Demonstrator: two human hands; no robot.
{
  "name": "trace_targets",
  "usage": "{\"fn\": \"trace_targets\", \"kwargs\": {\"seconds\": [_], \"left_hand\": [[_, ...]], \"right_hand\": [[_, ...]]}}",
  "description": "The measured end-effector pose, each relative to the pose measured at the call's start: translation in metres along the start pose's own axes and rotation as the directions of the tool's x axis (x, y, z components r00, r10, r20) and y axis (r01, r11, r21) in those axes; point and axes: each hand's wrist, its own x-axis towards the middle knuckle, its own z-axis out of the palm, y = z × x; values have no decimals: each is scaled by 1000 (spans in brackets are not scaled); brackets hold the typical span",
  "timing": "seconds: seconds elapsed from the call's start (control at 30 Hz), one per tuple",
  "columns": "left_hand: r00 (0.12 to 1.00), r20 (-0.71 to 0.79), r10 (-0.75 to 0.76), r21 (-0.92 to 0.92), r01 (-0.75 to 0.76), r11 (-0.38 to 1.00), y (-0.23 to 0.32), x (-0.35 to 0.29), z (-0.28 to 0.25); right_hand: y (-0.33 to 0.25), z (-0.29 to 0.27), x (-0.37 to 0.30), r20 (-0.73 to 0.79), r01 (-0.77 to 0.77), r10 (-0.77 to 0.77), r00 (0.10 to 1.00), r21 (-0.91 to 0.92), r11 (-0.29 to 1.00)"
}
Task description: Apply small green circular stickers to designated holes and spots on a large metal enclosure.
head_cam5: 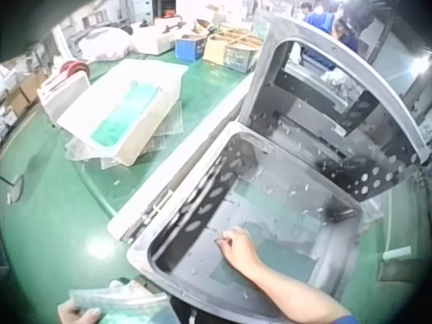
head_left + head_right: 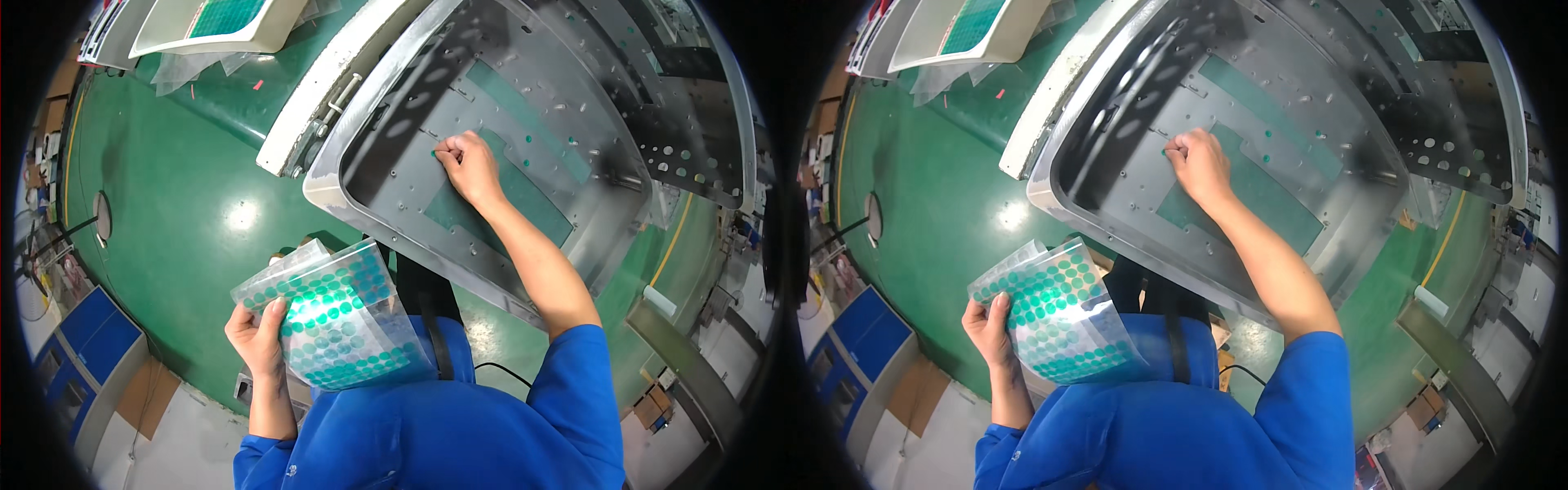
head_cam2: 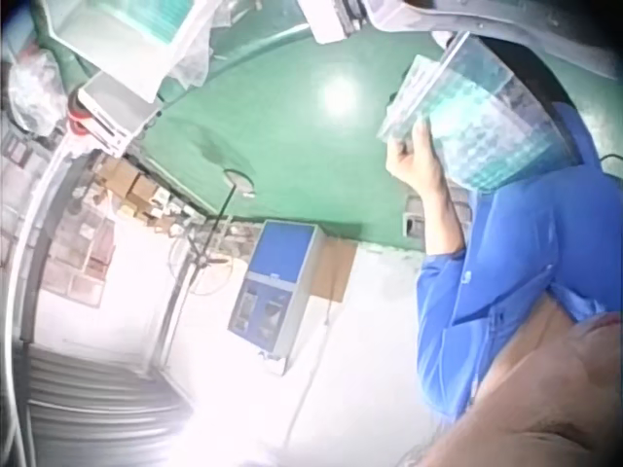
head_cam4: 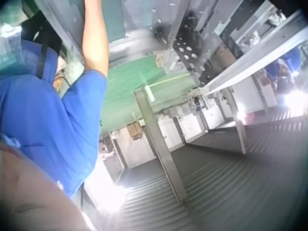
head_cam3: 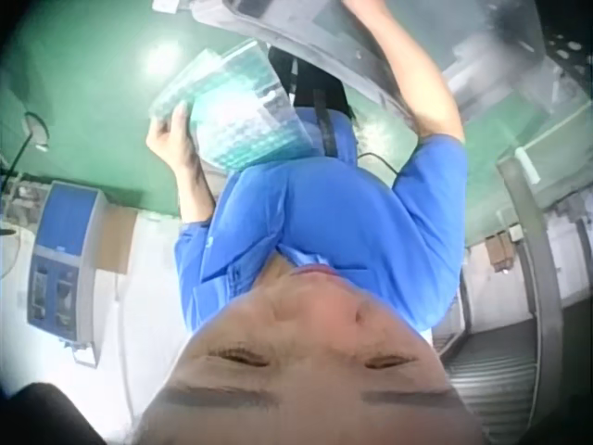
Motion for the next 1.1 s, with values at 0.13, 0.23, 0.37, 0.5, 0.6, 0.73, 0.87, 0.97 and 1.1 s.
{"fn": "trace_targets", "kwargs": {"seconds": [0.13, 0.23, 0.37, 0.5, 0.6, 0.73, 0.87, 0.97, 1.1], "left_hand": [[1000, 6, -4, -1, 4, 1000, 2, -1, 4], [1000, 7, -4, 12, 4, 1000, -2, 1, 9], [1000, 8, 9, 9, -9, 1000, -1, 1, 16], [1000, 11, 27, 18, -28, 999, 1, 0, 16], [1000, 14, 22, 15, -22, 1000, 0, -1, 14], [1000, -1, 18, 37, -18, 999, 2, -1, 12], [1000, -1, 11, 16, -11, 1000, 0, -1, 9], [1000, -1, -2, -9, 2, 1000, -1, 0, 8], [1000, 13, -15, -28, 16, 999, -3, 2, 6]], "right_hand": [[-7, 1, -1, -57, 17, -21, 998, -76, 997], [-5, 3, 0, -102, 41, -54, 993, -125, 991], [-4, 4, -1, -118, 48, -63, 991, -124, 991], [-5, 5, -1, -118, 36, -52, 992, -134, 990], [-6, 4, -2, -111, 37, -51, 993, -120, 992], [-4, 5, -1, -117, 38, -51, 992, -110, 993], [-4, 3, 0, -80, 7, -15, 997, -94, 996], [-5, 2, 1, -53, -8, 3, 999, -94, 995], [-5, 2, 1, -64, 1, -7, 998, -102, 995]]}}
